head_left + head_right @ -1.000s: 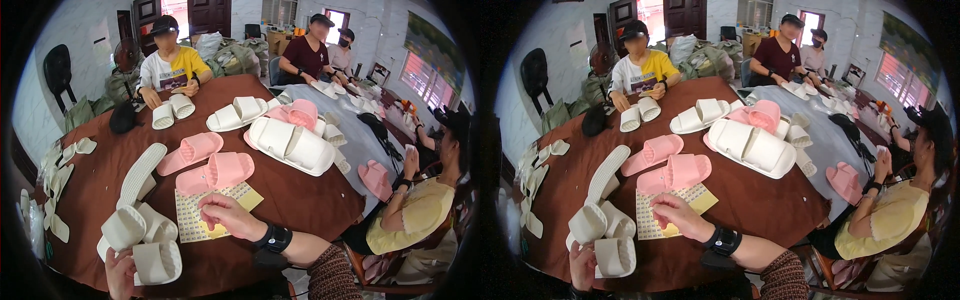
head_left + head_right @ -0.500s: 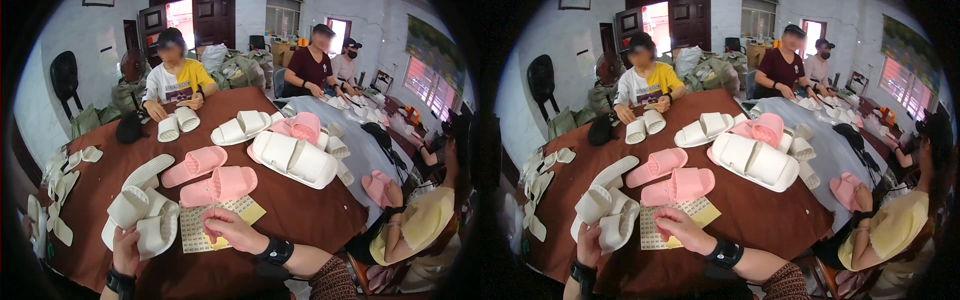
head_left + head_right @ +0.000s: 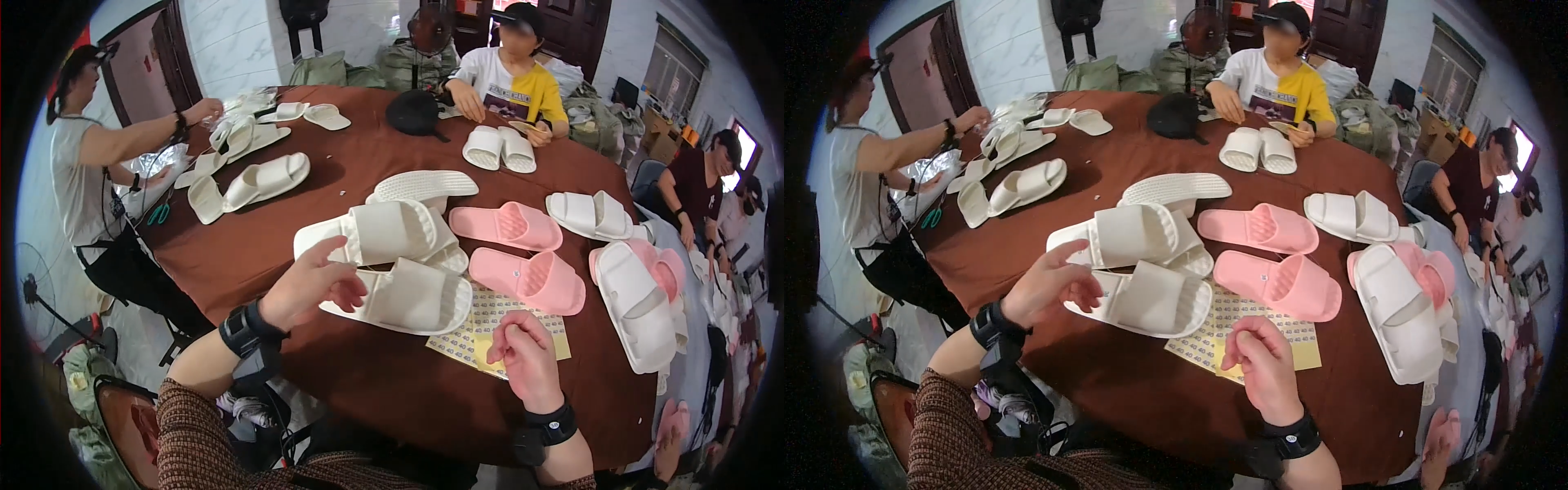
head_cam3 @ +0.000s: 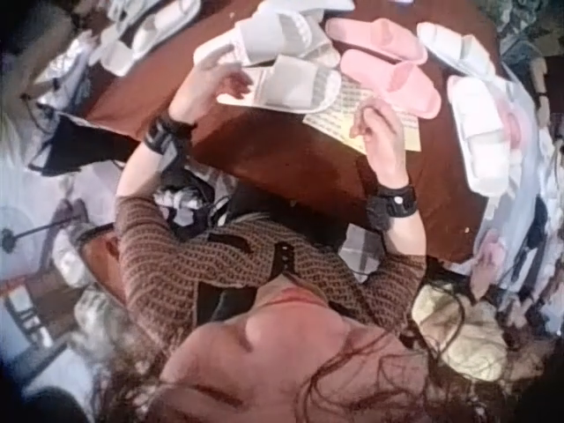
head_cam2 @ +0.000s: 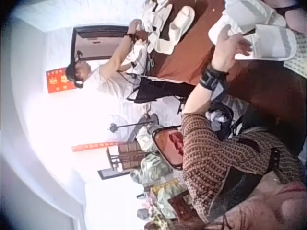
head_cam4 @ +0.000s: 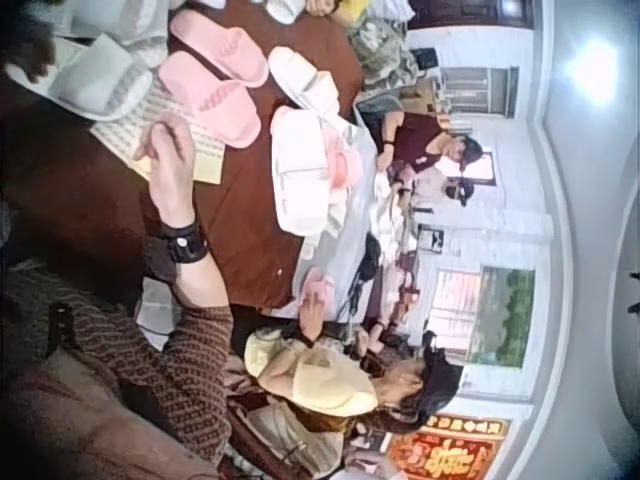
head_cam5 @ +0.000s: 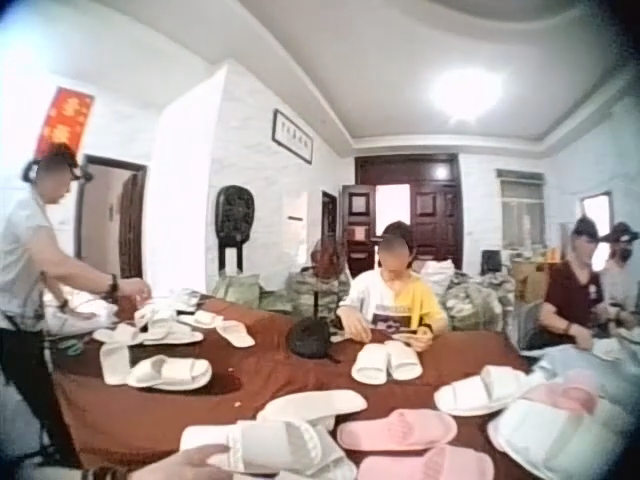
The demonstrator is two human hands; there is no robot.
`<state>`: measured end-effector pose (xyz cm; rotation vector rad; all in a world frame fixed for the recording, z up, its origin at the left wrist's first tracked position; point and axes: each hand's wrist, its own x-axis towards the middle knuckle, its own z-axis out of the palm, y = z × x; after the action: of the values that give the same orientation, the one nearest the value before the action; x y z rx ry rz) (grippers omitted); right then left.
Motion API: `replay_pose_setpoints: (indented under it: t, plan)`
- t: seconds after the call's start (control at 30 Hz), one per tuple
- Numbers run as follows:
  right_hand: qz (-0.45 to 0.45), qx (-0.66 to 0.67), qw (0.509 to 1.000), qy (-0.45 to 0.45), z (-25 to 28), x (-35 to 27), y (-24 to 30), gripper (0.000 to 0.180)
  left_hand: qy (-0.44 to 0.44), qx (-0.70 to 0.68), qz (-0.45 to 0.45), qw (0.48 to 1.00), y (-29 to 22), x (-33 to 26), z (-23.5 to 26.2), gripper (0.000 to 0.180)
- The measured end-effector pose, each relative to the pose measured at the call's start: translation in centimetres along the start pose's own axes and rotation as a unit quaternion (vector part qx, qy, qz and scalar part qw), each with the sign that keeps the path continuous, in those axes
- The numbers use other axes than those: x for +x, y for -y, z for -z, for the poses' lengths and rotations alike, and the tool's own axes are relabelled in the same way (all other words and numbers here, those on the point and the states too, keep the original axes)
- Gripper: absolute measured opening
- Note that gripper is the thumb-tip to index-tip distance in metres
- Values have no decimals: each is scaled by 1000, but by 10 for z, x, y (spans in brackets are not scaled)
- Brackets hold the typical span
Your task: Applying size labels to the inside footbed of slippers and sorting them by color and size.
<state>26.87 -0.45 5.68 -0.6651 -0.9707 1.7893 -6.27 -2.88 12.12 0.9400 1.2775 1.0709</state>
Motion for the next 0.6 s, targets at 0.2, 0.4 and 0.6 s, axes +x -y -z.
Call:
replay_pose_setpoints:
  t: [0.2,0.4,0.6]
  plan:
    - [-9,-22,1000,-13,4,-4,2,14,-12,124,-176,976,-53,-75,-25,24]
    - [-25,-60,998,-13,-10,-9,7,13,248,216,-529,783,-117,-121,-54,26]
    - [-10,-15,1000,6,6,3,-5,13,309,174,-551,755,-139,-98,-90,13]
